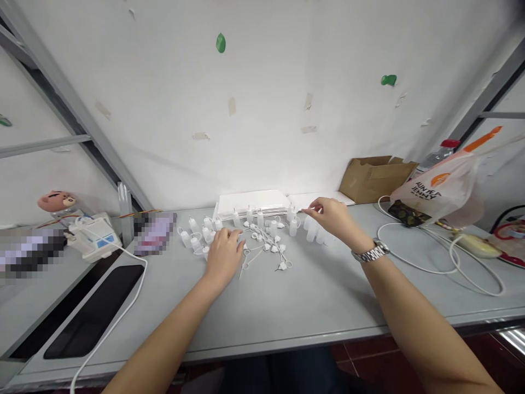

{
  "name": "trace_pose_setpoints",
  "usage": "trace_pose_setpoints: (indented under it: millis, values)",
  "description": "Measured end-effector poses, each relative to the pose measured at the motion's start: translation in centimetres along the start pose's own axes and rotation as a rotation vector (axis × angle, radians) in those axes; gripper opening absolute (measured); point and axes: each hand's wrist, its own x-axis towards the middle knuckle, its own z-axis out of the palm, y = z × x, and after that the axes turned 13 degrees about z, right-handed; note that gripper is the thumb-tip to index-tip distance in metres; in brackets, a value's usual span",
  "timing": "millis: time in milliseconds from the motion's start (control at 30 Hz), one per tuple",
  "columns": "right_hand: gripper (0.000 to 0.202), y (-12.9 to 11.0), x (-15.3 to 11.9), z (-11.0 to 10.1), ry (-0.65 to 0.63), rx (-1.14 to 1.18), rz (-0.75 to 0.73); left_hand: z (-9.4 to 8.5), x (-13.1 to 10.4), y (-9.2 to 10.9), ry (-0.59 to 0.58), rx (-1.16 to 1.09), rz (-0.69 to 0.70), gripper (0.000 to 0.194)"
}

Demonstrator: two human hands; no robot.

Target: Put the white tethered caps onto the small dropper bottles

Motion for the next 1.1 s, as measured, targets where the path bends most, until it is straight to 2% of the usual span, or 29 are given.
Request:
trace_pose_setpoints:
  millis: [67,167,233,367,567,833,1100]
  values:
    - [0.021,0.5,-0.1,-0.4,-0.047,-0.038,0.010,-0.9,0.2,0.2,-0.067,-0.085,-0.059,0.025]
    - [0.018,0.9,-0.5,-0.3,-0.123,-0.115,-0.006,-2.1,0.4,0.5,-0.267,-0.215,-0.171,0.025]
    - [0.017,0.9,-0.8,0.0,-0.136,-0.166,-0.032,-2.5,0.3,0.6,-0.313,-0.257,-0.190,0.023]
    - [0.010,0.4,-1.3,0.5,-0.132,-0.260,-0.077,-2.4,0.1,0.6,-0.317,-0.226,-0.125,0.022]
    - [0.007,0.0,-1.5,0.8,-0.204,-0.303,-0.082,-1.7,0.0,0.7,-0.382,-0.183,-0.104,0.024]
    - [0.009,-0.2,-1.7,1.7,-0.276,-0.327,-0.148,-0.8,-0.2,0.8,-0.341,-0.126,-0.051,0.013]
    - [0.008,-1.1,-2.6,2.0,-0.334,-0.338,-0.211,-0.2,0.0,1.3,-0.316,-0.107,-0.015,0.010]
